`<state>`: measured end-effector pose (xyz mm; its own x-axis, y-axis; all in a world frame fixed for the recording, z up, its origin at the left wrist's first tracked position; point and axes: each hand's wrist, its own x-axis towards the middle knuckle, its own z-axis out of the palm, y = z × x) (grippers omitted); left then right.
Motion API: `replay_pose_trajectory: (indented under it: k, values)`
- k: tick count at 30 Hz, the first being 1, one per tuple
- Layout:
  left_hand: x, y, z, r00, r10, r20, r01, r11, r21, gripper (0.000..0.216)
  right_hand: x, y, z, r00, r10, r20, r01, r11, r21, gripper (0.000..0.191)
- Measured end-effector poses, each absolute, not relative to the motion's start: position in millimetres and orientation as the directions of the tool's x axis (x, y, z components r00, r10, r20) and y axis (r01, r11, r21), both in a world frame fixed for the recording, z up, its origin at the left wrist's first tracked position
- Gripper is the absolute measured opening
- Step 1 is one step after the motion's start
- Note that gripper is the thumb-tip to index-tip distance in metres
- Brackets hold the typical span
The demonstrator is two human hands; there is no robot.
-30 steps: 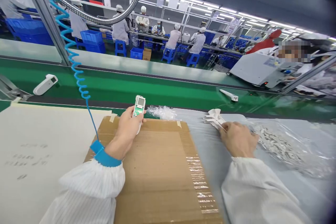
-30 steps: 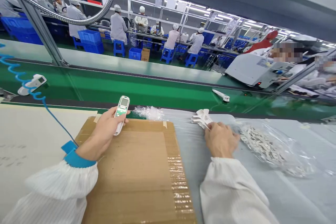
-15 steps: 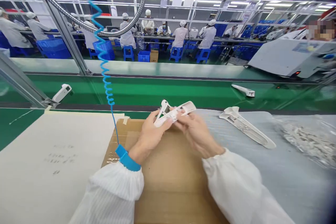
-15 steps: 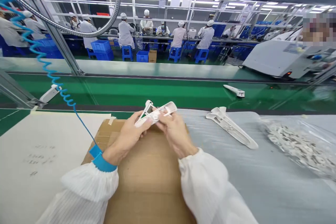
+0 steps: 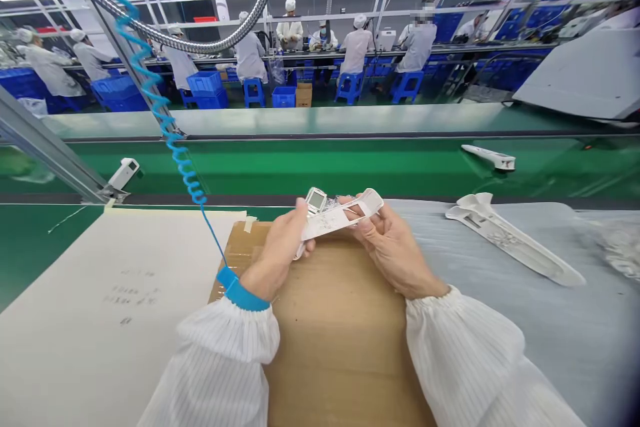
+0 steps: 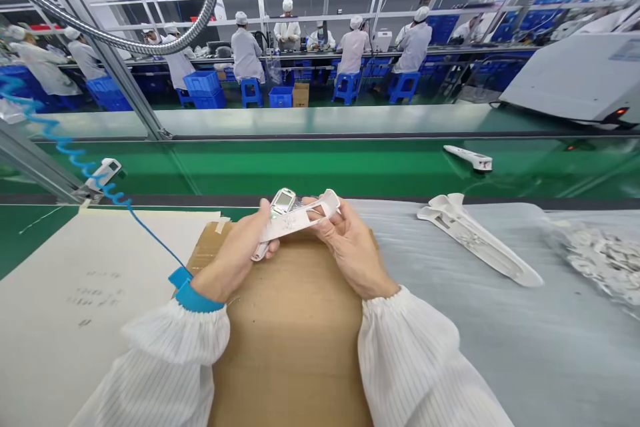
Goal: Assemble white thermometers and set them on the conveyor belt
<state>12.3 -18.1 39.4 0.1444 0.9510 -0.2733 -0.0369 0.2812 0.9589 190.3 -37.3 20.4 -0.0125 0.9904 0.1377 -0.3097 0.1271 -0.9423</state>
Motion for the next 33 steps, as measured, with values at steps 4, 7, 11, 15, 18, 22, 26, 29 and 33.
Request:
replay_pose_trajectory:
  k: [4, 7, 11, 15, 18, 22, 26, 29, 33]
  values:
    - [9.7, -13.2, 32.9, -0.113, 0.993, 0.042, 0.141, -0.026, 0.990, 0.028, 187.3, -37.2, 21.0, -0.013, 0.997, 0.075, -0.377, 0.065, -0.924, 0.044]
    - [12.1, -19.1, 33.0, 0.062, 0.977, 0.203, 0.148, -0.210, 0.966, 0.030, 187.7, -37.0, 18.1, -0.027, 0.997, 0.073, -0.404, 0.056, -0.913, 0.043]
    - [19.4, -31.4, 34.8, 0.173, 0.963, 0.205, 0.220, -0.240, 0.945, 0.029, 188.9, -35.4, 11.9, -0.058, 0.995, 0.087, -0.419, 0.055, -0.906, 0.044]
    - [24.7, -34.4, 34.5, 0.145, 0.971, 0.192, 0.235, -0.222, 0.946, 0.029, 189.6, -32.8, 8.1, -0.027, 0.996, 0.081, -0.392, 0.064, -0.918, 0.045]
    - [26.8, -33.4, 32.8, 0.124, 0.983, 0.137, 0.147, -0.155, 0.977, 0.030, 190.9, -32.1, 7.5, 0.004, 0.996, 0.093, -0.357, 0.088, -0.930, 0.044]
    - [27.4, -34.3, 31.6, 0.129, 0.981, 0.146, 0.165, -0.167, 0.972, 0.030, 192.2, -33.0, 7.1, 0.030, 0.995, 0.095, -0.319, 0.099, -0.943, 0.045]
    - [31.6, -41.7, 31.2, 0.210, 0.935, 0.285, 0.429, -0.350, 0.833, 0.031, 186.0, -34.8, 12.5, 0.072, 0.996, 0.060, -0.377, 0.083, -0.922, 0.043]
    - [40.3, -50.0, 30.7, 0.335, 0.910, 0.245, 0.658, -0.412, 0.630, 0.042, 179.4, -37.1, 21.7, 0.053, 0.995, -0.089, -0.609, -0.038, -0.792, 0.045]
    - [50.3, -56.3, 34.3, 0.506, 0.858, 0.088, 0.770, -0.495, 0.402, 0.059, 182.4, -41.3, 28.5, -0.004, 0.943, -0.333, -0.853, -0.176, -0.491, 0.050]
